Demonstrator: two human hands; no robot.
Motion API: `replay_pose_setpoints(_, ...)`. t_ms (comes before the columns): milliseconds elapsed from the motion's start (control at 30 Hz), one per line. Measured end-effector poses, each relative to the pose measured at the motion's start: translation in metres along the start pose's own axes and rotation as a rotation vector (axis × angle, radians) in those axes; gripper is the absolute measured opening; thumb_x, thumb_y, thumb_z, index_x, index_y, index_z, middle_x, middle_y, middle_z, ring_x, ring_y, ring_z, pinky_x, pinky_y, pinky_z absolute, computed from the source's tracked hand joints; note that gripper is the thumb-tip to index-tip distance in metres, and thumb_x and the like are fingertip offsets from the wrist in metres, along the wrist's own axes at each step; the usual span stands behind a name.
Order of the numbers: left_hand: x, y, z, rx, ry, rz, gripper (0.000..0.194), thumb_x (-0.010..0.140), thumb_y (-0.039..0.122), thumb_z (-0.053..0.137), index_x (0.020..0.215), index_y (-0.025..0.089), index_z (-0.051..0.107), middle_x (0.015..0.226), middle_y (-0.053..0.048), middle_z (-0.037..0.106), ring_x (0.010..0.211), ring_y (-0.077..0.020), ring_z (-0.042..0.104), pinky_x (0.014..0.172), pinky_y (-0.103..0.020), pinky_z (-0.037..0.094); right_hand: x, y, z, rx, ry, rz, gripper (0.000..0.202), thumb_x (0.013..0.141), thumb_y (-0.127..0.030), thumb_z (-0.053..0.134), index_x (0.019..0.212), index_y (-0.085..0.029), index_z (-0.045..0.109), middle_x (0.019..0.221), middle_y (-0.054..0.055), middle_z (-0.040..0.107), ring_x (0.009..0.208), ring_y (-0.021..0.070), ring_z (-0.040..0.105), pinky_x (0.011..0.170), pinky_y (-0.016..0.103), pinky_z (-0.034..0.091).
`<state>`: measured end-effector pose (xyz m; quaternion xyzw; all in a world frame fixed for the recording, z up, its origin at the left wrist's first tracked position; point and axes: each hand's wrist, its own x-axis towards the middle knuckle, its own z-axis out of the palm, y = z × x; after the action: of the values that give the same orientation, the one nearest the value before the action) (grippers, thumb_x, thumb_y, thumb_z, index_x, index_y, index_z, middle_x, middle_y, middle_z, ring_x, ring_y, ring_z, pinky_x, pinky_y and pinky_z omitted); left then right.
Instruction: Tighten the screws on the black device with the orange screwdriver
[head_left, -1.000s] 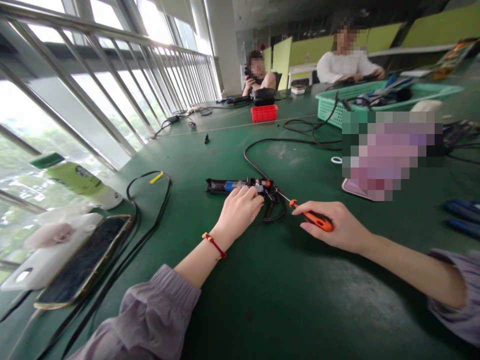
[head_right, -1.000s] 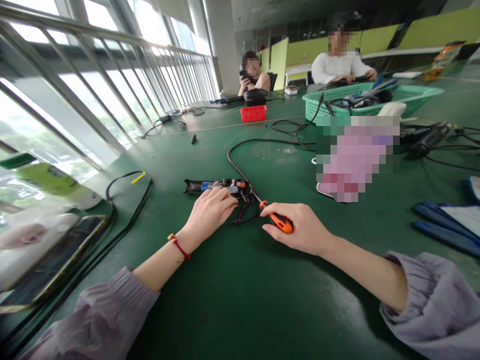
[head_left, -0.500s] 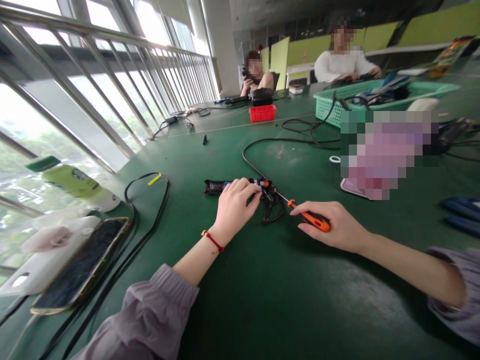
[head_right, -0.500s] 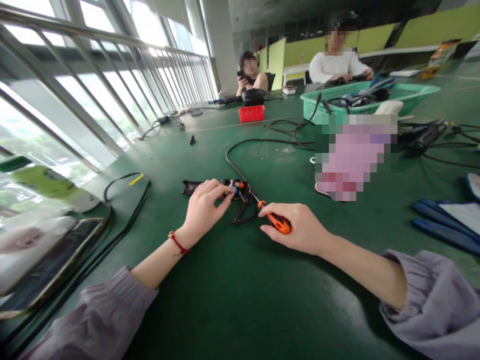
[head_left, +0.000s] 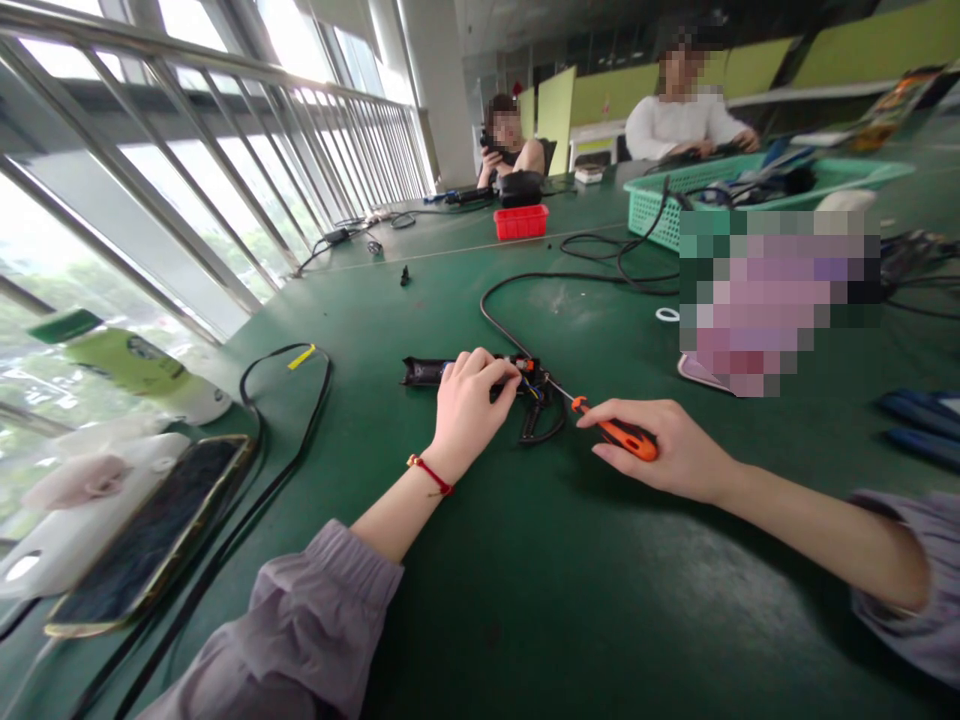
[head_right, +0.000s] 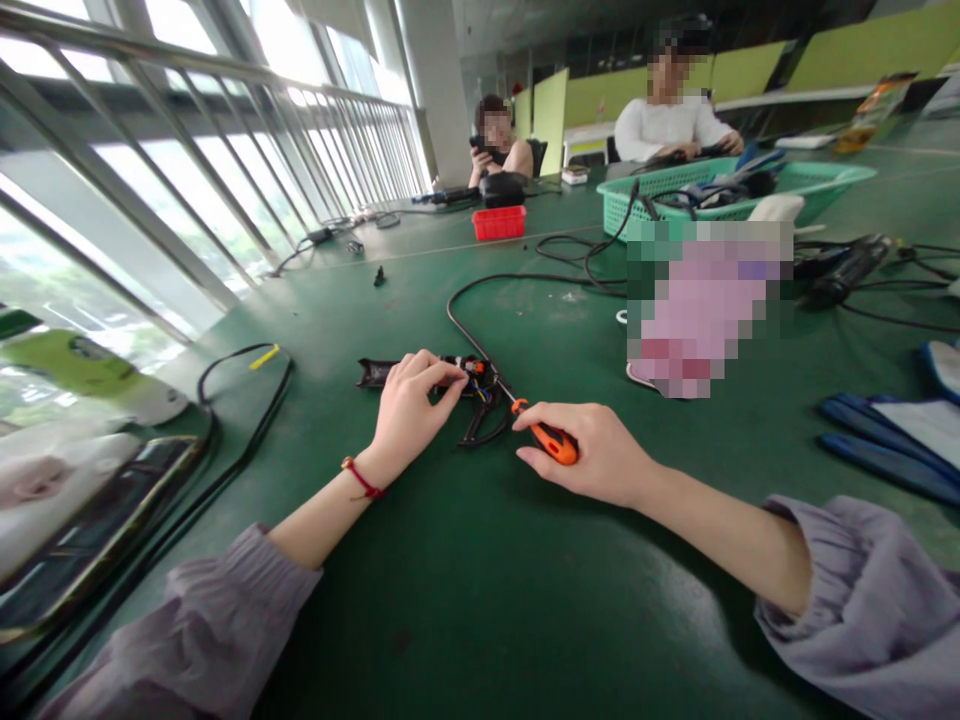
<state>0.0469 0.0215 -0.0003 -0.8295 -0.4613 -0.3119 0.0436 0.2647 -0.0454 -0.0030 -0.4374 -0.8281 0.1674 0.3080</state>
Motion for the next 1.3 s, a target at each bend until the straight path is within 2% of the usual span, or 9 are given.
replay_pose_setpoints(200,0.002,-0.002,-0.005,0.074,0.005,-0.002,0.01,0.082,0.028,0.052,0.087,0.022,0.059,0.086,-0.002,0.054,0.086,-0.0188,0.047,0.075,-0.032,0.036,0.0,-0.002,-0.001,-0.016,0.075,0.017,0.018,0.08,-0.026,0.053,0.095,-0.019,0.06,0.086,0.002,0.068,0.069,0.0123,0.062,0.065,0.024,0.045)
replay_pose_setpoints(300,0.004,-0.02,-0.012,0.114,-0.043,0.069,0.025,0.08,0.037,0.053,0.1,0.022,0.056,0.096,-0.004,0.055,0.093,-0.0211,0.047,0.081,-0.034,0.036,0.0,-0.004,-0.002,-0.001,0.199,0.077,0.018,0.081,-0.023,0.049,0.095,-0.018,0.06,0.083,0.003,0.068,0.061,0.0111,0.059,0.058,0.023,0.044)
replay_pose_setpoints(400,0.003,-0.044,-0.017,0.137,-0.125,0.121,0.044,0.079,0.046,0.053,0.116,0.022,0.05,0.11,-0.006,0.054,0.104,-0.0231,0.046,0.093,-0.037,0.031,-0.001,-0.004,-0.001,0.055,0.323,0.097,0.016,0.081,-0.022,0.049,0.092,-0.019,0.06,0.082,0.003,0.067,0.06,0.0108,0.058,0.055,0.023,0.043)
replay_pose_setpoints(500,0.001,-0.058,-0.018,0.161,-0.193,0.109,0.049,0.081,0.054,0.048,0.116,0.021,0.049,0.106,-0.006,0.057,0.101,-0.0225,0.048,0.093,-0.037,0.032,-0.002,-0.003,-0.001,0.065,0.424,0.113,0.014,0.081,-0.022,0.05,0.091,-0.019,0.06,0.072,0.001,0.064,0.053,0.0091,0.053,0.052,0.023,0.041)
replay_pose_setpoints(567,0.0,-0.059,-0.017,0.194,-0.2,0.085,0.048,0.08,0.057,0.047,0.111,0.02,0.052,0.1,-0.005,0.059,0.095,-0.0221,0.051,0.088,-0.036,0.035,-0.004,-0.003,-0.001,0.061,0.454,0.097,0.015,0.082,-0.022,0.05,0.092,-0.019,0.06,0.07,0.0,0.062,0.05,0.0082,0.051,0.051,0.023,0.041)
replay_pose_setpoints(633,0.0,-0.053,-0.016,0.243,-0.175,0.051,0.047,0.078,0.059,0.048,0.102,0.02,0.054,0.093,-0.005,0.059,0.089,-0.022,0.052,0.082,-0.035,0.036,-0.005,-0.004,-0.001,0.067,0.427,0.054,0.015,0.082,-0.021,0.049,0.093,-0.019,0.059,0.07,-0.001,0.062,0.049,0.0077,0.051,0.05,0.022,0.041)
replay_pose_setpoints(767,0.001,-0.038,-0.016,0.338,-0.112,-0.018,0.044,0.076,0.061,0.05,0.091,0.019,0.054,0.086,-0.005,0.059,0.084,-0.0222,0.054,0.075,-0.034,0.036,-0.006,-0.006,-0.001,0.051,0.287,-0.041,0.018,0.081,-0.019,0.05,0.097,-0.02,0.058,0.076,0.0,0.064,0.057,0.0085,0.056,0.055,0.021,0.043)
replay_pose_setpoints(1033,0.002,-0.032,-0.016,0.42,-0.152,-0.023,0.039,0.077,0.053,0.055,0.097,0.021,0.05,0.094,-0.004,0.057,0.08,-0.0206,0.059,0.064,-0.029,0.037,-0.004,-0.006,-0.001,0.056,0.217,-0.056,0.021,0.081,-0.018,0.049,0.1,-0.02,0.057,0.079,0.0,0.064,0.059,0.008,0.056,0.056,0.02,0.043)
replay_pose_setpoints(1300,0.001,-0.034,-0.017,0.401,-0.148,0.005,0.035,0.079,0.05,0.054,0.098,0.021,0.049,0.095,-0.003,0.057,0.084,-0.0204,0.059,0.063,-0.029,0.038,-0.003,-0.009,-0.003,0.027,0.147,-0.063,0.02,0.083,-0.02,0.048,0.101,-0.02,0.056,0.08,0.0,0.064,0.057,0.0083,0.054,0.054,0.021,0.042)
